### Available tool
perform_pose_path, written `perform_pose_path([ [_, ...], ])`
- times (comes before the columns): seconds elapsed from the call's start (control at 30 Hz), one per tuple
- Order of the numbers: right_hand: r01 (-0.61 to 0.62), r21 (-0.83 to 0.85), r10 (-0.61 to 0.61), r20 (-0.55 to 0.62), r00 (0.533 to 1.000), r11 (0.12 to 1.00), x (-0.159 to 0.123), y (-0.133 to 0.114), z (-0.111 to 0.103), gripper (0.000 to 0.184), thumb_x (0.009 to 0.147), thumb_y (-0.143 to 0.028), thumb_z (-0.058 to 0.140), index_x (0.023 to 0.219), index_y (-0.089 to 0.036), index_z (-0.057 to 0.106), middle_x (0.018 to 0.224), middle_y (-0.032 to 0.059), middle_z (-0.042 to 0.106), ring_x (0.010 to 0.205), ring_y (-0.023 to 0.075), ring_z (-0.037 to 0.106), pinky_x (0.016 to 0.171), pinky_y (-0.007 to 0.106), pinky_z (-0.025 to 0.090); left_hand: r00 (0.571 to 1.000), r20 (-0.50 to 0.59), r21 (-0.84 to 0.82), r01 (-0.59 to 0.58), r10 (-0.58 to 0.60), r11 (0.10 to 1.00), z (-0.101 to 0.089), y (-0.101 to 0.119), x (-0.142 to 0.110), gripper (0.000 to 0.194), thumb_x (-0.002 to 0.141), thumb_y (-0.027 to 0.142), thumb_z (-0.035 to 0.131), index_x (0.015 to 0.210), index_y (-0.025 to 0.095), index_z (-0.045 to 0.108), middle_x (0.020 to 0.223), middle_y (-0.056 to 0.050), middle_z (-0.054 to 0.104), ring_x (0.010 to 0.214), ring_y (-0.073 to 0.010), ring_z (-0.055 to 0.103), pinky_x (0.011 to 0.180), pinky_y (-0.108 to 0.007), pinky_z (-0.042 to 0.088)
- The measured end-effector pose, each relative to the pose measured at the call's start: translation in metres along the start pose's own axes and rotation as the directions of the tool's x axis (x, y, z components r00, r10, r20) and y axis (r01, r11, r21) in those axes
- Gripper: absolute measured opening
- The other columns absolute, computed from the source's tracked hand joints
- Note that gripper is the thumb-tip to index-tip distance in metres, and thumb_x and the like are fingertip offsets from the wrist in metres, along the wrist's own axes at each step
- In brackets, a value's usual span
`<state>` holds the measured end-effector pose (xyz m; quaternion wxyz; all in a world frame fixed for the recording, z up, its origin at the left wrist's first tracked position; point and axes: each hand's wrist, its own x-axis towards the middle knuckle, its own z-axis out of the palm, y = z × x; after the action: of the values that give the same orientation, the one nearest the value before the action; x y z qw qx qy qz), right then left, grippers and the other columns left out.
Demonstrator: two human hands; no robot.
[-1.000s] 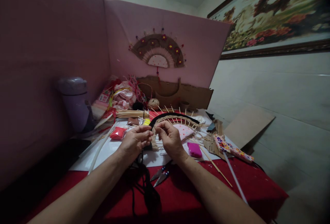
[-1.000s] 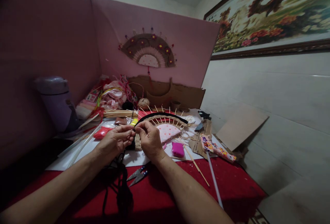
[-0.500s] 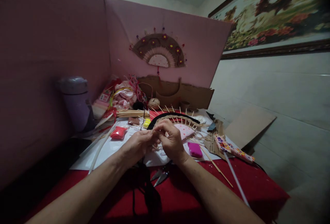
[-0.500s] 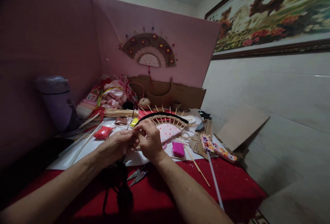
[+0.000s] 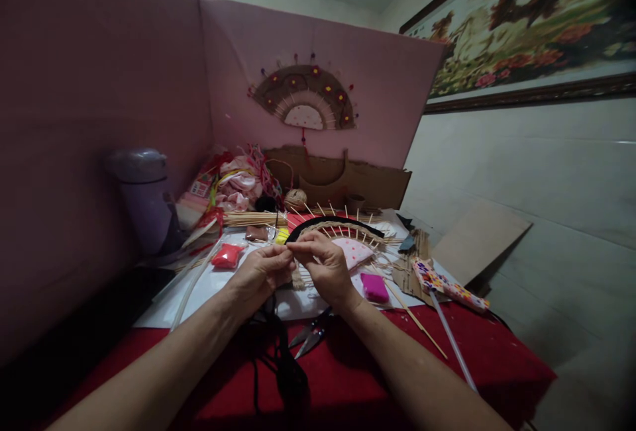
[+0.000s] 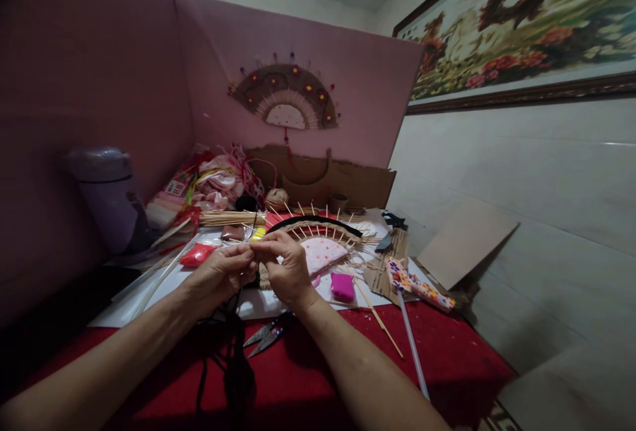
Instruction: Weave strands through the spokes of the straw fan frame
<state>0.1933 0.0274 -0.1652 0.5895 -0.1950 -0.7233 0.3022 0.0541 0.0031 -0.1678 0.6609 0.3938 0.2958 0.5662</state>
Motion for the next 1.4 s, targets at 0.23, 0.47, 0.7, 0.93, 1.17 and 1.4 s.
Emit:
perform_pose_path([
  [0.23, -0.293, 0.314, 0.319, -0.034, 0.947, 0.903, 0.0028, 0.0000, -0.0024, 0.023, 0.071, -0.016, 0.053, 0.088, -0.019, 0.068, 0.072, 0.0026, 0.066, 0.061, 0.0120, 0.054, 0.051, 0.023, 0.044, 0.997, -0.073, 0.076, -0.018, 0.023, 0.997, 0.0044, 0.0025, 0.0002, 0.015, 0.065, 0.018, 0.071, 0.063, 0.011, 0.058, 0.055, 0.000, 0.053, 0.047, -0.0055, 0.046, 0.045, -0.016, 0.037],
  [0.47, -0.306, 0.277, 0.325, -0.024, 0.945, 0.911, 0.0020, -0.0009, -0.0017, 0.022, 0.071, -0.016, 0.051, 0.086, -0.016, 0.067, 0.074, 0.0039, 0.068, 0.061, 0.0128, 0.057, 0.051, 0.023, 0.044, 0.982, -0.166, 0.189, -0.063, 0.095, 0.980, 0.0077, 0.0035, -0.0019, 0.016, 0.065, 0.021, 0.070, 0.063, 0.010, 0.058, 0.053, -0.001, 0.055, 0.042, -0.0056, 0.044, 0.040, -0.016, 0.033],
  [0.7, -0.023, -0.230, 0.042, 0.078, 0.996, 0.973, -0.0050, 0.0046, -0.0024, 0.036, 0.078, -0.013, 0.046, 0.110, -0.020, 0.059, 0.097, 0.0064, 0.068, 0.083, 0.0179, 0.062, 0.072, 0.031, 0.050, 0.974, -0.227, 0.083, -0.009, 0.027, 0.997, 0.0018, 0.0005, 0.0017, 0.003, 0.070, 0.010, 0.062, 0.072, 0.007, 0.063, 0.057, -0.004, 0.058, 0.044, -0.0065, 0.050, 0.043, -0.016, 0.040],
  [0.93, 0.157, -0.433, -0.068, 0.213, 0.975, 0.888, -0.0064, 0.0048, -0.0040, 0.048, 0.077, -0.010, 0.047, 0.125, -0.020, 0.048, 0.107, 0.0104, 0.064, 0.097, 0.0218, 0.059, 0.085, 0.036, 0.045, 0.954, -0.299, 0.113, 0.000, 0.034, 0.994, -0.0011, 0.0007, 0.0025, 0.004, 0.065, 0.007, 0.065, 0.069, 0.006, 0.065, 0.057, -0.006, 0.061, 0.044, -0.0075, 0.052, 0.043, -0.017, 0.041],
  [1.17, -0.164, -0.019, 0.164, -0.013, 0.986, 0.986, -0.0039, 0.0024, -0.0026, 0.036, 0.082, -0.018, 0.046, 0.117, -0.022, 0.051, 0.097, 0.0062, 0.068, 0.078, 0.0166, 0.061, 0.072, 0.032, 0.048, 0.974, -0.197, 0.218, -0.070, 0.115, 0.973, 0.0063, 0.0031, -0.0010, 0.018, 0.060, 0.023, 0.073, 0.065, 0.010, 0.061, 0.051, 0.000, 0.055, 0.040, -0.0050, 0.043, 0.039, -0.016, 0.031],
  [1.4, -0.166, 0.080, 0.163, 0.046, 0.986, 0.983, -0.0027, -0.0009, -0.0019, 0.035, 0.076, -0.011, 0.047, 0.108, -0.022, 0.056, 0.086, 0.0031, 0.069, 0.081, 0.0168, 0.061, 0.077, 0.033, 0.046, 0.991, -0.043, 0.341, -0.107, 0.129, 0.934, 0.0068, -0.0019, -0.0002, 0.024, 0.064, 0.030, 0.071, 0.059, 0.012, 0.056, 0.050, 0.000, 0.055, 0.039, -0.0057, 0.042, 0.040, -0.018, 0.029],
])
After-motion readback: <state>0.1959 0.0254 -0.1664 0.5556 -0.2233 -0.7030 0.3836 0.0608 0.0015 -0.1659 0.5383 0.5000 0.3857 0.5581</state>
